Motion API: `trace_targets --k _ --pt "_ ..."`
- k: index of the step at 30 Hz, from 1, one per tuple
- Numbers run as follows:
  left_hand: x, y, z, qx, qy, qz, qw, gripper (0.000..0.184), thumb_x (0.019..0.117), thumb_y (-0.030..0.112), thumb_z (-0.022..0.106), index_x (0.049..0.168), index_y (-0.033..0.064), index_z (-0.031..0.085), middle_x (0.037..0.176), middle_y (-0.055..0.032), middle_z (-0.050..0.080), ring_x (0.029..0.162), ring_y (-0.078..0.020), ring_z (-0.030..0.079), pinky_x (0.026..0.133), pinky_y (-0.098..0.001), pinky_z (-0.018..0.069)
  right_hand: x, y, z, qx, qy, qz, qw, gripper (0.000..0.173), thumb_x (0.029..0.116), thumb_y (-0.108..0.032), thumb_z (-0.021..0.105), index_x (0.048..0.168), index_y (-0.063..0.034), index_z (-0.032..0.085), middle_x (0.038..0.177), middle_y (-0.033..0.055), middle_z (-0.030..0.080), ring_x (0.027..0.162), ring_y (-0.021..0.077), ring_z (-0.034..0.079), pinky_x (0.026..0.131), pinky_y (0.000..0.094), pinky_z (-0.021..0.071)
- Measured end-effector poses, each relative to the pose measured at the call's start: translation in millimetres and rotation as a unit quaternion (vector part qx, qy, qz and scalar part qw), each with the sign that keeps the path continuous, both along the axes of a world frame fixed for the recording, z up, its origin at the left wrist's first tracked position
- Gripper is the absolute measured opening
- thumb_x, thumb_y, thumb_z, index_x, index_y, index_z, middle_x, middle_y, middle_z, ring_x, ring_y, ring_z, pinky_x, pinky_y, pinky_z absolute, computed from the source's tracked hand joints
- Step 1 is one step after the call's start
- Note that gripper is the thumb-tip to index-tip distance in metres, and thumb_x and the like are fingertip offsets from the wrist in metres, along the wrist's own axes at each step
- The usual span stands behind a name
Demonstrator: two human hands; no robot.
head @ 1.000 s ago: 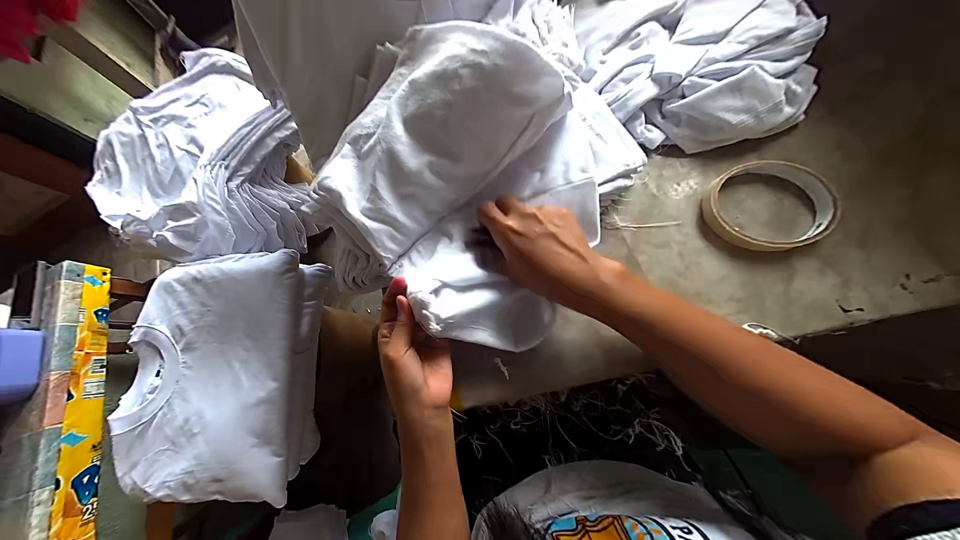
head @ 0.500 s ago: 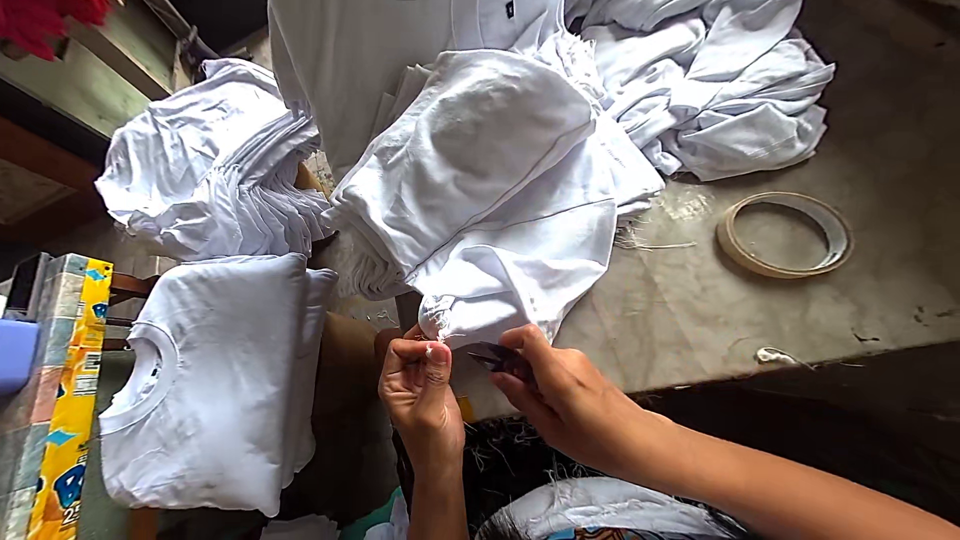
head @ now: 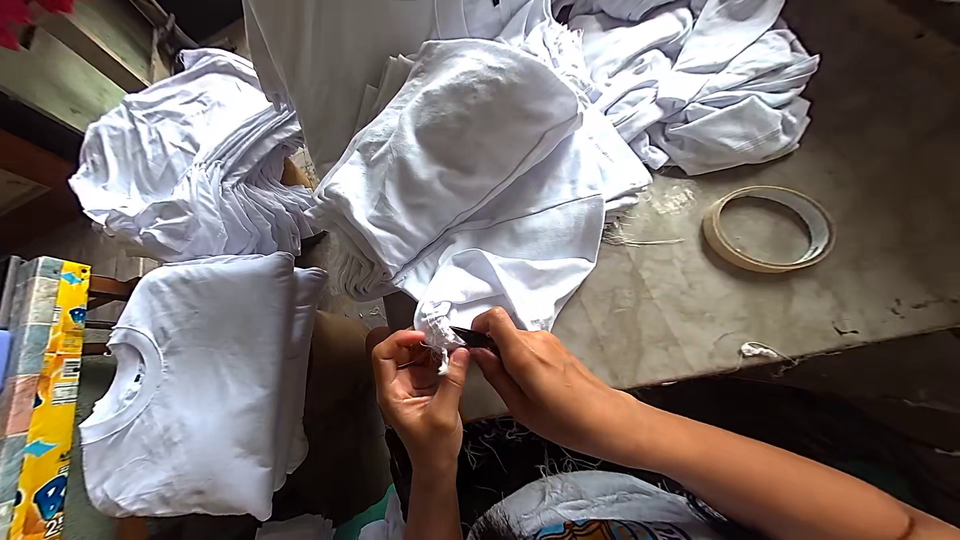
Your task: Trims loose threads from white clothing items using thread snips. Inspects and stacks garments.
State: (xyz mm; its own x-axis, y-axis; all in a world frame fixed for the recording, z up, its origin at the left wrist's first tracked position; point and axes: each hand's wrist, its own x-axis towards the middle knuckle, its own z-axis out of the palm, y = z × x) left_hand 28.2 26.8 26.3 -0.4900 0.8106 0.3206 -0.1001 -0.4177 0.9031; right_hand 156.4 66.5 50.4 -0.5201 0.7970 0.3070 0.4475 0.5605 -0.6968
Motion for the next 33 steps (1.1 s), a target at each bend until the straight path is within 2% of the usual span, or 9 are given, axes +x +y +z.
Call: trace_targets --k 3,6,9,12,22,25,29,31,33 --pt "-1 2 -5 0.013 -0.010 0.057 0.998 0.021 0.0868 -0.005 0.072 0.101 0.0114 0.074 0.091 0.0065 0.077 0.080 -0.0036 0.073 0.073 -0.0222 0.0629 7 -4 -4 -0.016 0.029 0.010 0.999 0.018 0.0999 -0.017 0.051 0.107 -0.0003 0.056 0.067 0.0013 0.053 0.053 0.0101 0.050 0.049 0.0237 0.0423" --pt "-4 -3 -5 0.026 0.015 0.042 0.999 0.003 0.0974 0.019 0.068 0.097 0.0204 0.071 0.094 0.0092 0.072 0.087 -0.0012 0.070 0.076 -0.0194 0.0604 12 -11 -7 -0.015 0.046 0.025 0.999 0.020 0.0989 -0.017 0.053 0.108 0.0004 0.056 0.066 0.0009 0.052 0.051 0.0092 0.050 0.048 0.0228 0.0423" --pt "-3 -7 -1 0.032 0.034 0.005 0.999 0.006 0.0993 0.025 0.065 0.100 0.0210 0.069 0.097 0.0112 0.070 0.094 0.0016 0.067 0.082 -0.0163 0.0568 10 -13 -6 -0.024 0.060 0.038 0.997 0.019 0.0988 -0.016 0.053 0.107 0.0008 0.056 0.067 0.0013 0.052 0.052 0.0093 0.049 0.049 0.0218 0.0420" --pt "-2 -8 1 0.045 0.070 -0.011 0.996 0.008 0.0993 0.020 0.065 0.103 0.0174 0.071 0.102 0.0120 0.071 0.100 0.0035 0.066 0.088 -0.0143 0.0544 5 -8 -3 -0.041 0.076 0.056 0.995 0.018 0.1002 -0.016 0.053 0.107 0.0006 0.054 0.068 0.0013 0.051 0.054 0.0081 0.049 0.051 0.0205 0.0424" --pt "-6 -7 0 0.028 0.037 -0.035 0.998 0.009 0.0981 0.022 0.066 0.099 0.0168 0.073 0.095 0.0118 0.071 0.093 0.0036 0.066 0.085 -0.0138 0.0539 6 0 -6 -0.089 0.100 0.097 0.986 0.020 0.1027 -0.017 0.052 0.109 0.0013 0.054 0.071 0.0016 0.052 0.060 0.0058 0.051 0.058 0.0183 0.0441" --pt "-6 -7 -1 0.025 0.050 -0.035 0.998 0.009 0.0989 0.021 0.065 0.099 0.0171 0.073 0.095 0.0130 0.071 0.092 0.0051 0.065 0.084 -0.0127 0.0535 6 2 -4 -0.078 0.082 0.089 0.990 0.018 0.1040 -0.017 0.048 0.107 -0.0004 0.054 0.069 0.0007 0.050 0.058 0.0069 0.049 0.054 0.0204 0.0412" --pt "-10 -8 -4 0.026 0.039 -0.046 0.998 0.029 0.1062 0.038 0.049 0.096 0.0236 0.072 0.093 0.0142 0.069 0.096 0.0024 0.064 0.088 -0.0159 0.0512 9 4 0 -0.081 0.057 0.079 0.992 0.017 0.1041 -0.017 0.046 0.106 -0.0025 0.055 0.067 -0.0007 0.050 0.057 0.0069 0.049 0.054 0.0209 0.0400" --pt "-12 -8 -5 0.012 -0.004 -0.051 0.999 0.041 0.1046 0.051 0.043 0.106 0.0229 0.072 0.098 0.0118 0.072 0.096 -0.0002 0.067 0.087 -0.0184 0.0549 11 6 -2 -0.094 0.095 0.057 0.989 0.020 0.1049 -0.019 0.048 0.107 -0.0008 0.056 0.070 -0.0003 0.053 0.060 0.0035 0.050 0.057 0.0171 0.0420" --pt "-11 -8 -4 -0.027 -0.004 -0.030 0.999 0.042 0.1024 0.052 0.049 0.117 0.0160 0.065 0.104 0.0083 0.072 0.096 -0.0036 0.070 0.086 -0.0224 0.0582 11 10 -2 -0.075 0.146 0.022 0.986 0.023 0.1042 -0.020 0.053 0.109 0.0021 0.056 0.073 0.0009 0.056 0.063 -0.0002 0.052 0.061 0.0124 0.0442"
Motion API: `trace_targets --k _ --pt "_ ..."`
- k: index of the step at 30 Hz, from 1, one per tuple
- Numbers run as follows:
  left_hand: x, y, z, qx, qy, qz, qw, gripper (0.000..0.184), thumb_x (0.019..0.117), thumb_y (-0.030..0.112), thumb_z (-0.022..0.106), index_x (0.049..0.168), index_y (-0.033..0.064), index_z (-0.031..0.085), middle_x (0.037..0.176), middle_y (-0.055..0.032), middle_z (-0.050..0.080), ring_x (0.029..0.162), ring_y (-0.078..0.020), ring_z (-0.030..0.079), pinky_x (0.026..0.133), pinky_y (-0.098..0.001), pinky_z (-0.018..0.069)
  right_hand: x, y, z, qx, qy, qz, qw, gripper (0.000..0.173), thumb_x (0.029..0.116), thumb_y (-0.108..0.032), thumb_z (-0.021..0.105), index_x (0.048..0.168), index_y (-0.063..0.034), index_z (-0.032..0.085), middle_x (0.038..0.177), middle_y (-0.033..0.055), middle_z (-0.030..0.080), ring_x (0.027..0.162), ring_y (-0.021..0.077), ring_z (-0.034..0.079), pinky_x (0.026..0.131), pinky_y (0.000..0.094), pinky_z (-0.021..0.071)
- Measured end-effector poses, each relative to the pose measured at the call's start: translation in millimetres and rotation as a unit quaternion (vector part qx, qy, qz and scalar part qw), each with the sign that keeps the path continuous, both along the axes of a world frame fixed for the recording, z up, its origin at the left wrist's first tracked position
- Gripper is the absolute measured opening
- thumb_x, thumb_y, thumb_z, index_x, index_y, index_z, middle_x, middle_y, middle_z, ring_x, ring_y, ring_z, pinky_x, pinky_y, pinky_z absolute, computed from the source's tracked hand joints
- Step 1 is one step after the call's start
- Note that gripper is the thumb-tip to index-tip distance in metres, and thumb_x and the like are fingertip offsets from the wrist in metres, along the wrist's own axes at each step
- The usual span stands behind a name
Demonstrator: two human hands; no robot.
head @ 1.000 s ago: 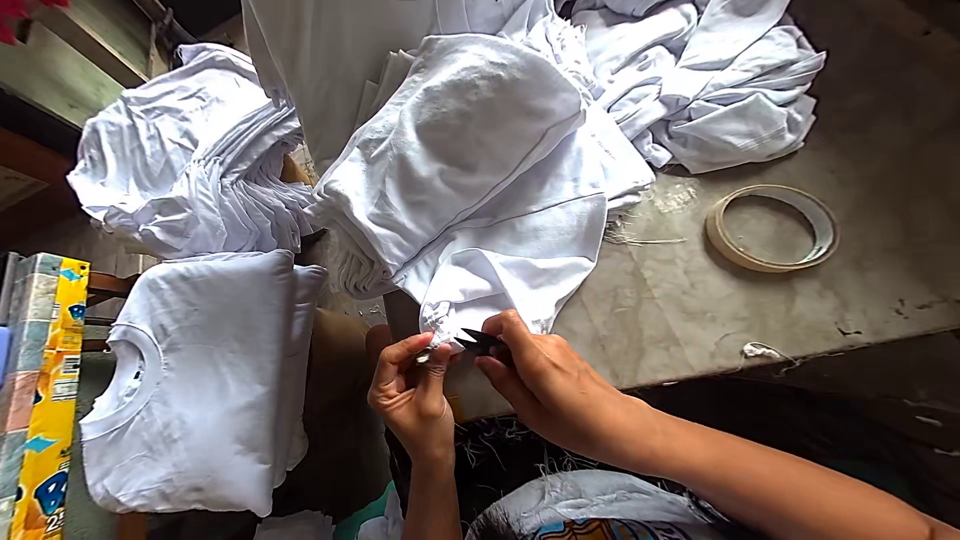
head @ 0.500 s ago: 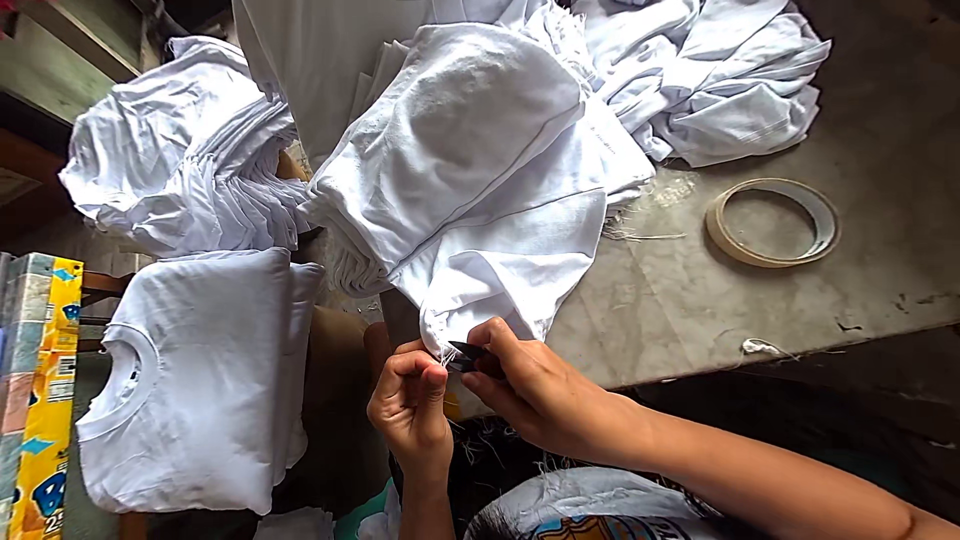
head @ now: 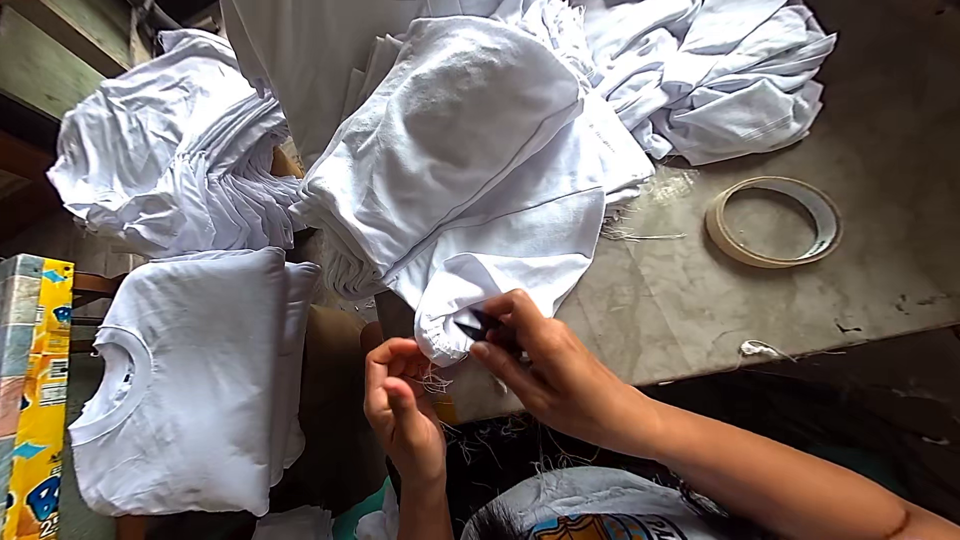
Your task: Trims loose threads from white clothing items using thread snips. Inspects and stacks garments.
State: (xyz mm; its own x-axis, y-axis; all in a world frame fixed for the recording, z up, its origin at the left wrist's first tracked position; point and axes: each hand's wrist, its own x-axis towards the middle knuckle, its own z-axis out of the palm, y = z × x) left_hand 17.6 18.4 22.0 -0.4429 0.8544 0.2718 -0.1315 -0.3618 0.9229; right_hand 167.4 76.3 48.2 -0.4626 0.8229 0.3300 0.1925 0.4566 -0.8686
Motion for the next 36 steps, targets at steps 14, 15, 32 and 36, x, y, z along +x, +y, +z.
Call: trace_targets --k 14,15,32,36 --pt "10 -46 10 -0.123 0.210 -0.004 0.970 0.020 0.1019 0.012 0.058 0.092 -0.0001 0.071 0.083 0.0010 0.074 0.073 -0.0011 0.072 0.065 -0.0168 0.0614 14 27 9 0.154 -0.146 0.044 0.976 0.026 0.1021 -0.025 0.054 0.107 -0.0013 0.063 0.074 0.0029 0.059 0.061 0.0111 0.057 0.056 0.0239 0.0473" --pt "14 -45 6 -0.119 0.100 -0.040 0.987 0.018 0.1032 0.014 0.057 0.095 0.0048 0.071 0.091 -0.0012 0.077 0.080 -0.0073 0.076 0.068 -0.0230 0.0640 19 24 8 0.160 -0.144 0.043 0.976 0.027 0.1023 -0.026 0.054 0.106 -0.0008 0.063 0.076 0.0035 0.059 0.063 0.0100 0.056 0.058 0.0218 0.0471" --pt "34 -17 -11 0.007 -0.105 -0.004 0.994 0.016 0.1015 0.022 0.062 0.100 0.0164 0.076 0.119 0.0000 0.073 0.116 -0.0109 0.067 0.100 -0.0303 0.0547 20 0 -15 0.120 -0.145 -0.011 0.982 0.027 0.1014 -0.024 0.055 0.104 -0.0001 0.067 0.090 0.0132 0.069 0.076 0.0174 0.067 0.066 0.0250 0.0542" --pt "36 -16 -14 0.010 -0.092 0.000 0.996 0.016 0.1020 0.022 0.061 0.101 0.0169 0.076 0.117 0.0015 0.073 0.116 -0.0103 0.066 0.102 -0.0307 0.0540 20 1 -15 0.120 -0.145 -0.018 0.982 0.025 0.0999 -0.023 0.057 0.102 -0.0006 0.068 0.087 0.0119 0.069 0.074 0.0170 0.067 0.064 0.0250 0.0543"
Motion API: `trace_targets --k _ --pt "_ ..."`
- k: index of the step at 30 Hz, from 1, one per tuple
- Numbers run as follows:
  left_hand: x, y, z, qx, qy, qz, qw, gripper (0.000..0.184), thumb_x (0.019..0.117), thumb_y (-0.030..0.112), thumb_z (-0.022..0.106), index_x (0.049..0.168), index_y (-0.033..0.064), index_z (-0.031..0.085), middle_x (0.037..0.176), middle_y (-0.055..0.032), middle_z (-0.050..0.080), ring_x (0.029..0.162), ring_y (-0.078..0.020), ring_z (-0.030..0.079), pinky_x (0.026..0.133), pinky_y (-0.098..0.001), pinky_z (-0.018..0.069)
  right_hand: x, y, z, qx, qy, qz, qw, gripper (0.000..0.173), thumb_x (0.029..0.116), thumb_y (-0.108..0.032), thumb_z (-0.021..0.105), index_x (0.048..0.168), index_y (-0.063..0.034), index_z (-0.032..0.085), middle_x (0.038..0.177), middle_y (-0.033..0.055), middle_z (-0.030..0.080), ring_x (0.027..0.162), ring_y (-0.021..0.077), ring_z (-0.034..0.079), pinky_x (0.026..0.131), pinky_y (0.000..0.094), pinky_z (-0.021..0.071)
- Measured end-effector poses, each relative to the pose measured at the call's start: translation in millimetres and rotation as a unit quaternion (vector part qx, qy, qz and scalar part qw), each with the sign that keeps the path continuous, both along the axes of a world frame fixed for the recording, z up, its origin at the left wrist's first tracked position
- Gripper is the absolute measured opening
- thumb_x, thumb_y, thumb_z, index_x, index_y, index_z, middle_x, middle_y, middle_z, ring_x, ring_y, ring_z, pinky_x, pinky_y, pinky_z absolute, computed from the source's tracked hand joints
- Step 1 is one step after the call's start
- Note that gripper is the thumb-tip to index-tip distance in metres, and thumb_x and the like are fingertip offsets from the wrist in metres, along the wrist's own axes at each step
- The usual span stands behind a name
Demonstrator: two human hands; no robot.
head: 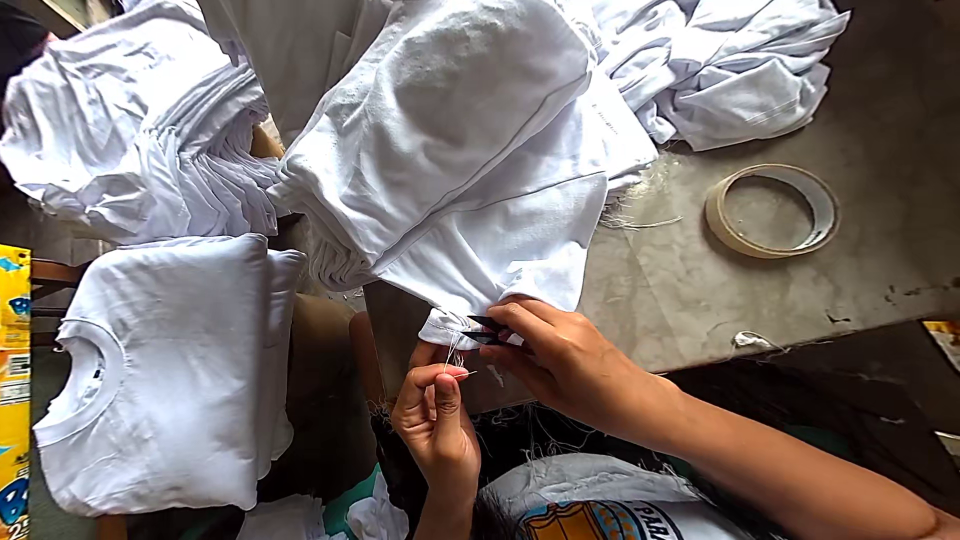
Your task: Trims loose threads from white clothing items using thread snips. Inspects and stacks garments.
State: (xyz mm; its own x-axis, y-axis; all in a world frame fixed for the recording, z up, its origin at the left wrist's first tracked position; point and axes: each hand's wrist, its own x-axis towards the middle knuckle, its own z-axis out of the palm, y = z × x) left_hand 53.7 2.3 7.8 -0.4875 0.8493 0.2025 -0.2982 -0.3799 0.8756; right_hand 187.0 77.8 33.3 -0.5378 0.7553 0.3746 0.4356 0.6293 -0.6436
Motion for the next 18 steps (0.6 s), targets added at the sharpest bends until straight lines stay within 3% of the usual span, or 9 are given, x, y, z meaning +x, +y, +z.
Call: trace_targets --k 18 --pt "0.7 -1.7 -2.3 0.003 0.047 0.000 0.999 0.016 0.1020 0.023 0.061 0.100 0.0181 0.076 0.126 -0.0003 0.070 0.123 -0.0118 0.063 0.105 -0.0299 0.0510 -5.0 -3.2 -4.1 0.001 0.000 -0.008 1.000 0.023 0.1017 -0.018 0.054 0.098 -0.0031 0.071 0.083 0.0103 0.068 0.071 0.0175 0.066 0.061 0.0265 0.0529"
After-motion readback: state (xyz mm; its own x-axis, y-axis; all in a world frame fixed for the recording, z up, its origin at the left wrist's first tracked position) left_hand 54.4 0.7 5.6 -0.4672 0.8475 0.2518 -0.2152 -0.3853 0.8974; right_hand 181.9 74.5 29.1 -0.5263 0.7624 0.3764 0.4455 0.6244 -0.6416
